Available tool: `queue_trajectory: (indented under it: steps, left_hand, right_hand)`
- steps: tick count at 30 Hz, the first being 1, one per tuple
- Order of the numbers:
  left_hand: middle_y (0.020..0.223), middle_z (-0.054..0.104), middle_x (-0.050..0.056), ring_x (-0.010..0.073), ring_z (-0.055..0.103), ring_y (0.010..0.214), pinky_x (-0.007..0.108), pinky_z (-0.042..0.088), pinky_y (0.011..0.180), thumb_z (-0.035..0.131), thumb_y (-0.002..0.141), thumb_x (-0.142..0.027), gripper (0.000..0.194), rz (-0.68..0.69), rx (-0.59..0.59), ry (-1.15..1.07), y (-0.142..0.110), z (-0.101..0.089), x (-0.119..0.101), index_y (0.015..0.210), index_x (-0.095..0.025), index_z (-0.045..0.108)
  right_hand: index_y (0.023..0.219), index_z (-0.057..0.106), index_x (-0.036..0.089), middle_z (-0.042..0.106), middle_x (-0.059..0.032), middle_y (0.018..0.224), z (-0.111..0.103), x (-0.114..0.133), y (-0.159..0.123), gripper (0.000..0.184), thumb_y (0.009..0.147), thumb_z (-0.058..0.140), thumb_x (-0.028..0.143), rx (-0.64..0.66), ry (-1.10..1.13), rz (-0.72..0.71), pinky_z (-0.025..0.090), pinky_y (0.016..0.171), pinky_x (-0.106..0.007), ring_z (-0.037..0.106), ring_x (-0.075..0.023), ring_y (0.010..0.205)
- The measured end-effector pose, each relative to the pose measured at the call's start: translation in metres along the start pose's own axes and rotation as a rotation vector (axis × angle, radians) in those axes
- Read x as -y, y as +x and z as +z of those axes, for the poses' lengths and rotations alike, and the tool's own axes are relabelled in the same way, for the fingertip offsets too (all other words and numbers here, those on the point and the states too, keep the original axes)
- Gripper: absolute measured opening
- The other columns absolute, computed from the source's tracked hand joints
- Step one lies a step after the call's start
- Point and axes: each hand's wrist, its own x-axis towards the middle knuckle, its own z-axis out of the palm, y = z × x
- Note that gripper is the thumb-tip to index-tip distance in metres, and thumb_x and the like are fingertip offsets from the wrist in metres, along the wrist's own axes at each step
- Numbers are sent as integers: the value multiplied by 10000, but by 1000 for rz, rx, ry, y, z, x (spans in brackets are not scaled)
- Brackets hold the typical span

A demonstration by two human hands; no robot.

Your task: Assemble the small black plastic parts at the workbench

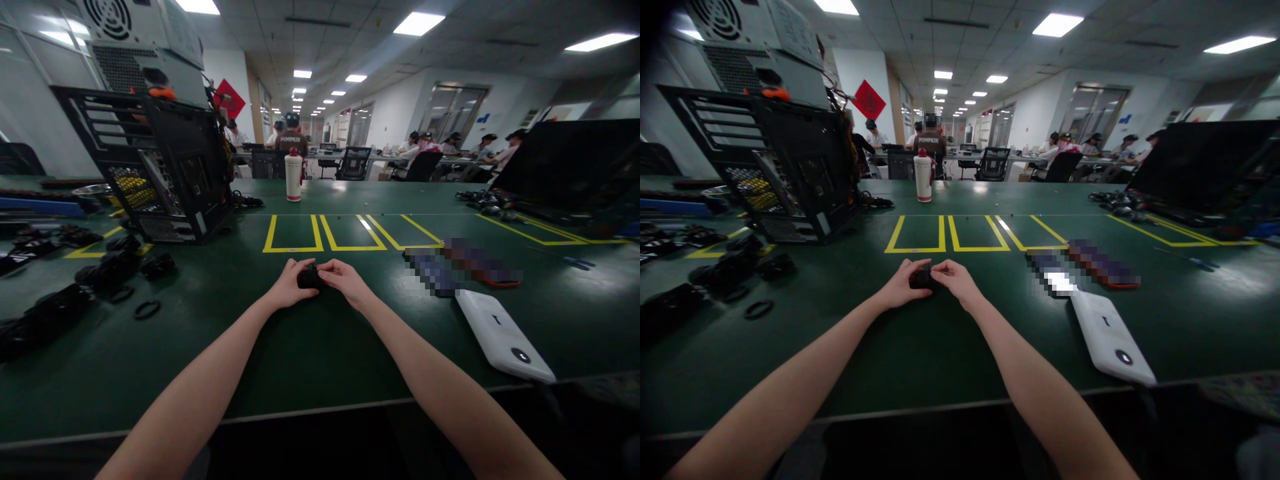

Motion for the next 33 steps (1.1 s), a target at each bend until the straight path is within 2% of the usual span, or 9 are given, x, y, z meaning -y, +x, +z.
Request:
queue_trajectory:
  steps: [3,6,9,13,17,19,25,30,33]
  left_hand:
    - [961,343,19,183,451,917,411,387,865,654,592,-291,676,-5,3,3,0,-1,0,1196,-293,351]
    - [973,339,21,182,451,923,403,386,872,649,600,-305,676,-7,12,6,-1,-1,1,1202,-295,342]
    - [987,333,21,183,448,943,405,372,890,644,608,-300,670,2,15,-5,0,0,3,1204,-298,337]
    - [977,335,21,188,442,952,419,360,898,650,601,-296,676,2,11,-1,0,0,3,1201,-295,339]
    - [967,338,21,184,445,932,413,372,882,650,602,-305,677,0,14,6,0,-1,2,1203,-286,338]
    - [959,340,22,182,447,918,409,380,872,652,600,-305,682,0,8,12,0,-1,1,1205,-280,338]
    - [965,340,23,184,441,938,394,386,871,652,599,-292,677,5,5,6,0,0,1,1202,-276,344]
    - [966,347,22,188,442,947,403,382,873,650,601,-286,675,-7,12,9,-1,-1,-1,1201,-281,342]
    - [972,347,23,188,447,946,409,378,876,650,601,-284,675,-12,16,1,-1,-2,-2,1201,-286,341]
  right_hand:
    - [879,540,172,579,-23,915,1,1,1,266,625,618,192,-28,16,0,398,847,-321,533,-126,879]
    - [965,535,174,567,-53,1007,2,3,0,353,623,619,168,-40,-5,63,370,892,-338,521,-142,944]
    - [961,549,167,574,-60,1007,1,4,-2,330,636,605,170,-1,-37,86,361,898,-361,529,-151,939]
    - [908,537,181,582,-27,966,1,4,-3,342,584,636,132,53,15,20,397,850,-350,544,-143,903]
    - [854,553,169,590,-21,881,0,5,-3,219,649,598,234,17,-6,12,394,842,-351,547,-133,855]
    - [856,556,164,590,-26,888,1,4,-2,217,651,597,223,3,-2,10,395,846,-344,546,-131,855]
    - [1005,527,159,563,-70,1045,1,0,1,427,592,636,137,-15,60,67,373,895,-336,520,-151,972]
    - [962,557,163,586,-56,1001,-1,1,-1,389,583,645,147,35,42,78,367,895,-344,532,-154,949]
    - [893,576,176,596,-33,929,-1,0,-1,271,629,617,218,8,3,39,382,866,-351,543,-142,889]
